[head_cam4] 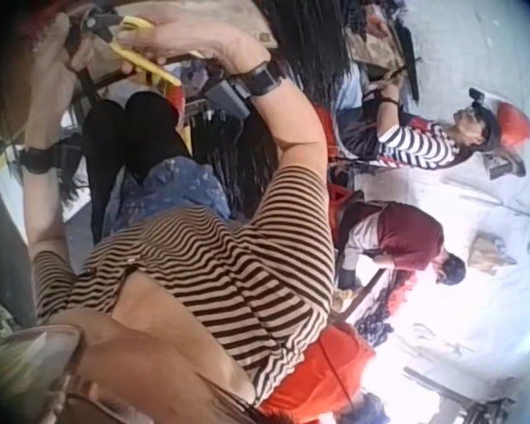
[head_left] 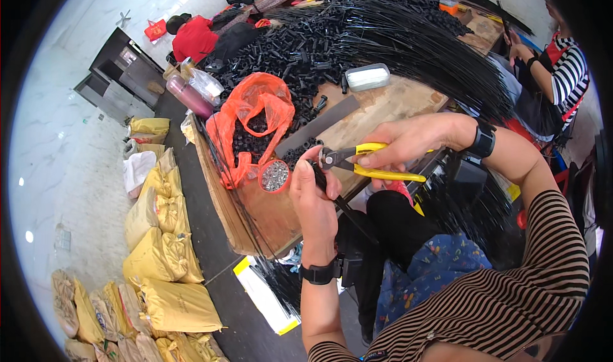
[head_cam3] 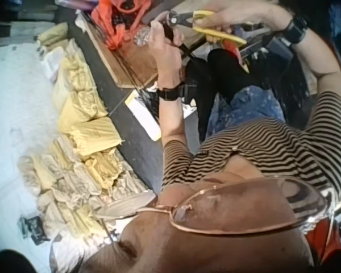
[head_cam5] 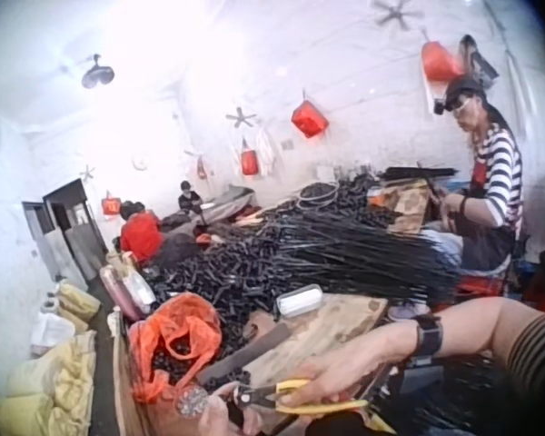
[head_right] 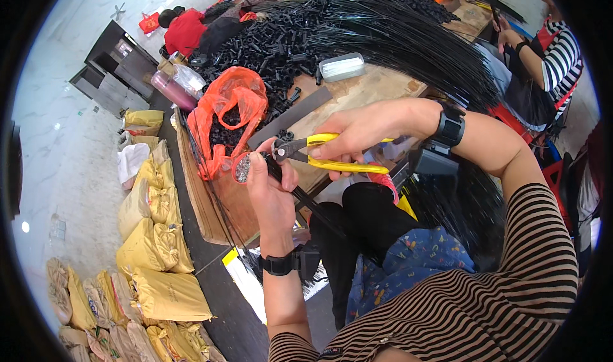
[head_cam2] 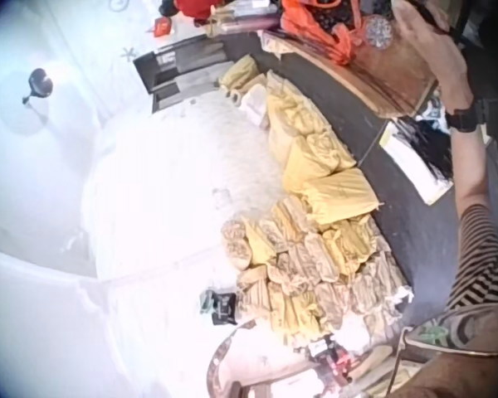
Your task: The recorder is assembling umbrella frames by attaching wire components using pliers.
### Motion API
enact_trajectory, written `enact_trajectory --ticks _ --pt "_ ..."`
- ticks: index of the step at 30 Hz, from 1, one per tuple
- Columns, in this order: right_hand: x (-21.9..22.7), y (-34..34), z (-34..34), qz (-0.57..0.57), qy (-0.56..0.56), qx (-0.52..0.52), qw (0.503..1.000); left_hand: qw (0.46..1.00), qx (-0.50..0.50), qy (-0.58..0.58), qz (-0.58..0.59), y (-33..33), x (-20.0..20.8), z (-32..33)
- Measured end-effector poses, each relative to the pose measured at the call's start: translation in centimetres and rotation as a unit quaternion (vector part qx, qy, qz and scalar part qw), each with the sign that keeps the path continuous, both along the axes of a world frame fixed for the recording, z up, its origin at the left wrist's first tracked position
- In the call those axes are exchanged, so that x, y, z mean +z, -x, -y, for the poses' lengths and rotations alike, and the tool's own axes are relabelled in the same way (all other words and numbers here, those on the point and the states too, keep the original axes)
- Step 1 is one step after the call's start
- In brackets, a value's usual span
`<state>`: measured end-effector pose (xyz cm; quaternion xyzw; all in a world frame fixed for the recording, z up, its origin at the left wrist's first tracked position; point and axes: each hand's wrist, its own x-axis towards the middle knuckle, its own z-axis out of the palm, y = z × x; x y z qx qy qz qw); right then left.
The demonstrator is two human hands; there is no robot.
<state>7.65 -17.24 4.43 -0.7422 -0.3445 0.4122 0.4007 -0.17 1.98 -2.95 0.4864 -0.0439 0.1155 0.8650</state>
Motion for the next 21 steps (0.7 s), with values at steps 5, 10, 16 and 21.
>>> enact_trajectory --ticks 5,10,16,21 --pt "0.9 -0.4 -0.2 0.005 0.040 0.003 0.999 1.000 -0.011 0.009 0.003 0.0 0.0 0.1" --pt "1.1 -0.9 -0.3 0.029 0.039 0.039 0.998 1.000 -0.007 0.008 0.002 0.1 0.1 0.0" --pt "1.6 -1.2 -0.3 0.040 0.044 0.054 0.997 1.000 -0.008 0.011 0.000 0.1 0.1 0.2" --pt "2.6 -0.9 -0.5 0.029 0.056 0.050 0.997 1.000 -0.012 0.016 -0.001 0.2 -0.1 0.0"
